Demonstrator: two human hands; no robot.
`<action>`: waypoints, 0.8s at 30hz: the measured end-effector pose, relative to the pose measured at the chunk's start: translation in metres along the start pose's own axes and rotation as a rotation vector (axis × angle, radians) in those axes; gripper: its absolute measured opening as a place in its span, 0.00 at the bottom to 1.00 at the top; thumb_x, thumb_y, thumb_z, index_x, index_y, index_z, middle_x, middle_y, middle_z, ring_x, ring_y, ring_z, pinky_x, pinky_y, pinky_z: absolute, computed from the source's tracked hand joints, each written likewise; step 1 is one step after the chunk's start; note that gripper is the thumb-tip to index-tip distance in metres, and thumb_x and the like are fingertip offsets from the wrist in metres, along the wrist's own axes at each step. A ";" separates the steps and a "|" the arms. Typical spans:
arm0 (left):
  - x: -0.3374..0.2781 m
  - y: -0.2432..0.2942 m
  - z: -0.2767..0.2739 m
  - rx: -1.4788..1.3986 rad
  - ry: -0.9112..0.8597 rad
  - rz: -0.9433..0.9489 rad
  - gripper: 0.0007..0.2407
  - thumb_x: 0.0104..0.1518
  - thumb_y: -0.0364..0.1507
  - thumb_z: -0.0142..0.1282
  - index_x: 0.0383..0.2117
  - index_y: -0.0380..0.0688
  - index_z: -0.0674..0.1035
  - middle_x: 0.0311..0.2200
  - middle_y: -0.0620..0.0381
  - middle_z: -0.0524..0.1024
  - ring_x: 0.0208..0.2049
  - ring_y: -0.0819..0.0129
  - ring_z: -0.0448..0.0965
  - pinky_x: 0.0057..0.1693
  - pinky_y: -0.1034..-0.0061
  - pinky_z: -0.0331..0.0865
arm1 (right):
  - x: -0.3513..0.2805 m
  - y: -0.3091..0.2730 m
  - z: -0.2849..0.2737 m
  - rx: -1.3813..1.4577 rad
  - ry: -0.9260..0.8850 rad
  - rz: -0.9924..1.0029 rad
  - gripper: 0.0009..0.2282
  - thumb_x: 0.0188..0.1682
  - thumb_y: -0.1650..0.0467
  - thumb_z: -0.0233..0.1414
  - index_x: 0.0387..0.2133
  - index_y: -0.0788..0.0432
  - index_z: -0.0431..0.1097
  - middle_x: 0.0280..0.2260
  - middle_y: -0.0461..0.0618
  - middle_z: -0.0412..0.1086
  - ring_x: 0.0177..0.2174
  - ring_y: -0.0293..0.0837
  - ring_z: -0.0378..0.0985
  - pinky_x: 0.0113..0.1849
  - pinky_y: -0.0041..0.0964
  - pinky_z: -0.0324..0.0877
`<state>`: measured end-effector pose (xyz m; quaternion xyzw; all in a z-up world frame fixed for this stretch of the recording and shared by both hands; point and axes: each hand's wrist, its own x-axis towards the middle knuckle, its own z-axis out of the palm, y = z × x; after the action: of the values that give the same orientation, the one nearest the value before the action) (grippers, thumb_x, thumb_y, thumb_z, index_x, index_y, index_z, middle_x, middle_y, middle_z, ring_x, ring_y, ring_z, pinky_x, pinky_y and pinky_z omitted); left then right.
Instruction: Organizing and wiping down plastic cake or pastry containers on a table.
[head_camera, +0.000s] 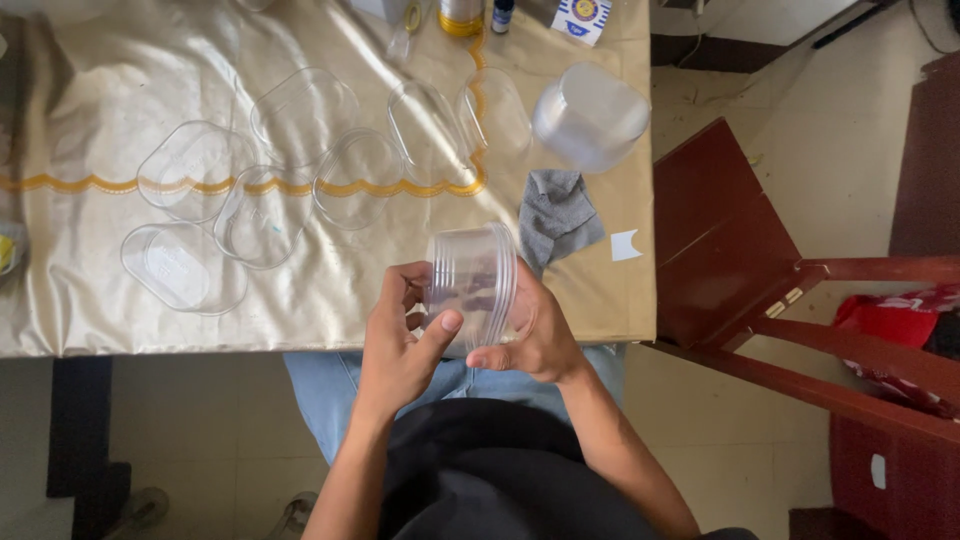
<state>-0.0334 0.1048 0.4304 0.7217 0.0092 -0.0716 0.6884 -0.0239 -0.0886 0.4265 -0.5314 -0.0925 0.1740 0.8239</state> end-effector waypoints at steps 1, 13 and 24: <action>-0.003 -0.001 -0.001 -0.003 -0.009 0.003 0.28 0.55 0.43 0.63 0.54 0.36 0.69 0.44 0.51 0.75 0.46 0.66 0.77 0.47 0.74 0.72 | -0.002 0.001 0.002 -0.004 0.008 -0.005 0.47 0.34 0.70 0.73 0.67 0.67 0.52 0.59 0.53 0.66 0.60 0.46 0.68 0.63 0.44 0.63; 0.039 -0.068 0.043 -0.330 -0.378 0.161 0.28 0.62 0.38 0.57 0.60 0.25 0.64 0.52 0.43 0.74 0.53 0.62 0.75 0.61 0.67 0.67 | -0.051 -0.050 -0.026 -0.435 0.354 -0.067 0.46 0.29 0.62 0.73 0.62 0.65 0.58 0.51 0.52 0.66 0.52 0.44 0.73 0.57 0.43 0.72; 0.084 -0.096 0.026 -0.325 -0.820 -0.047 0.42 0.44 0.45 0.71 0.61 0.22 0.68 0.52 0.35 0.78 0.55 0.54 0.78 0.60 0.59 0.66 | -0.066 -0.046 -0.032 -0.404 0.306 -0.094 0.46 0.30 0.59 0.72 0.60 0.66 0.55 0.49 0.52 0.62 0.47 0.41 0.69 0.53 0.40 0.75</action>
<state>0.0368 0.0771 0.3244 0.5154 -0.2371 -0.3655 0.7380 -0.0654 -0.1579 0.4571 -0.7006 -0.0244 0.0312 0.7124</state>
